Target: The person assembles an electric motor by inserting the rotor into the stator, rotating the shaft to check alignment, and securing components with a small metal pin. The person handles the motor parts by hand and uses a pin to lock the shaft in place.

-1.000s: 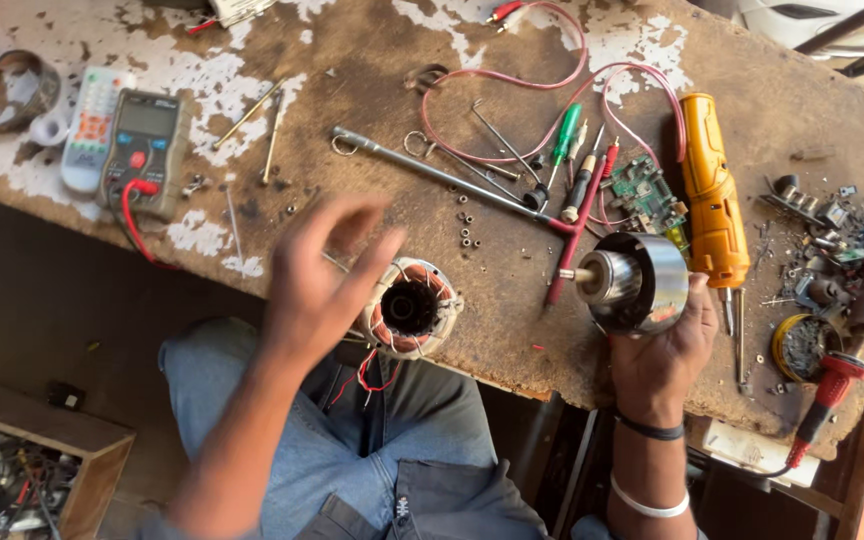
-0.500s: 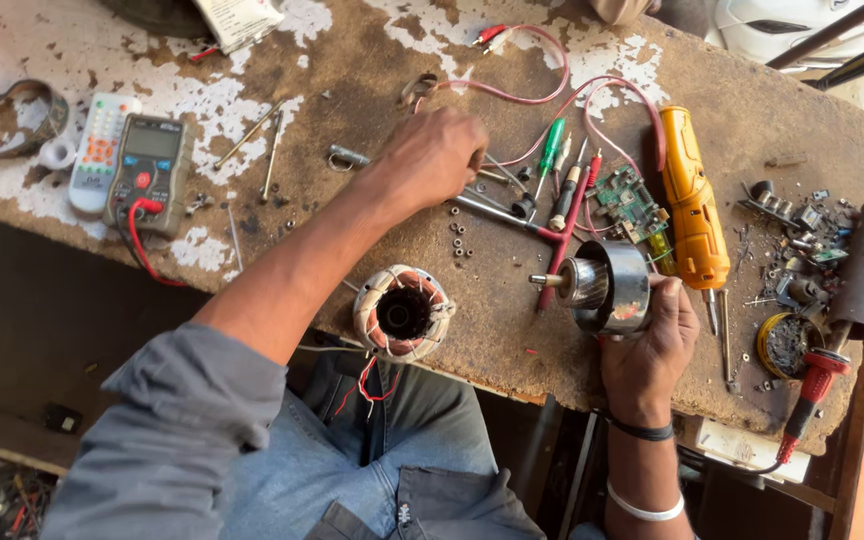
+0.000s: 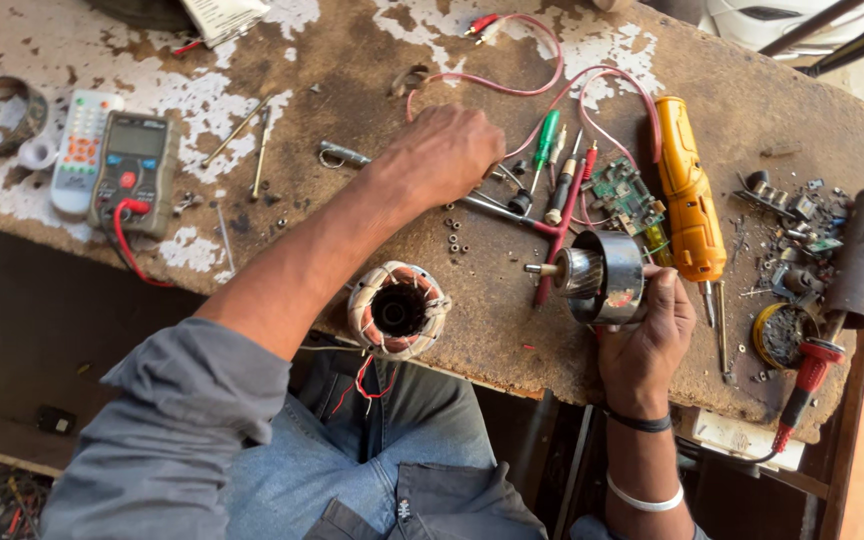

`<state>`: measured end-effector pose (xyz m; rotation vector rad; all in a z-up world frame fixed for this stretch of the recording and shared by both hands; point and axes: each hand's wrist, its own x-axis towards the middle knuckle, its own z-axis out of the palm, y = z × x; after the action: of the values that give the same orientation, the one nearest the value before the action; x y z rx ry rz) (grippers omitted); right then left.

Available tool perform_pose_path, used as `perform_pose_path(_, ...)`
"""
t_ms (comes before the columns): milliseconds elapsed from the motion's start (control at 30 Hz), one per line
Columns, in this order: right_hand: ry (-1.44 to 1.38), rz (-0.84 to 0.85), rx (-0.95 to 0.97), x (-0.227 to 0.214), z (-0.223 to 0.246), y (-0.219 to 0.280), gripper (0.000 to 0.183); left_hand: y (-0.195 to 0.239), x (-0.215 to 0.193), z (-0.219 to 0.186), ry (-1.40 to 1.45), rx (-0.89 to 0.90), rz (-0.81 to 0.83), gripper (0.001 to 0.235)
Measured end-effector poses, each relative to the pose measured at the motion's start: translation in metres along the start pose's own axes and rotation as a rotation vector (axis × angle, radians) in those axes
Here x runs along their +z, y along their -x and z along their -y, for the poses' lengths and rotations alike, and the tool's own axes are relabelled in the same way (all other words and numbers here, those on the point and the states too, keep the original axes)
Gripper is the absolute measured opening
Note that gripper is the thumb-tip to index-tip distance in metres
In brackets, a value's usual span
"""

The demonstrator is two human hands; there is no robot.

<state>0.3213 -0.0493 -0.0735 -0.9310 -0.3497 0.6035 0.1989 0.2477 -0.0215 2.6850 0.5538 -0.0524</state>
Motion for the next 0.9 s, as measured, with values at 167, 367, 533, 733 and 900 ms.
perform_pose_path(167,0.039,0.043,-0.042,-0.006,-0.002,0.002,0.029,0.028,-0.020,-0.020,0.171,0.020,-0.110,0.018)
perform_pose_path(367,0.184,0.093,-0.200,-0.017,0.002,0.013,0.037,0.185,-0.025,-0.052,0.890,0.011,-0.652,0.008)
perform_pose_path(533,0.136,0.151,-0.192,-0.015,0.007,0.045,0.026,0.305,0.036,-0.098,1.565,-0.302,-0.715,0.012)
perform_pose_path(733,0.251,0.587,0.041,0.007,-0.001,0.094,0.040,0.357,0.118,-0.151,1.981,-0.437,-0.937,0.014)
perform_pose_path(900,0.225,0.615,0.148,0.029,-0.022,0.135,0.044,0.382,0.132,-0.150,1.942,-0.268,-1.160,0.019)
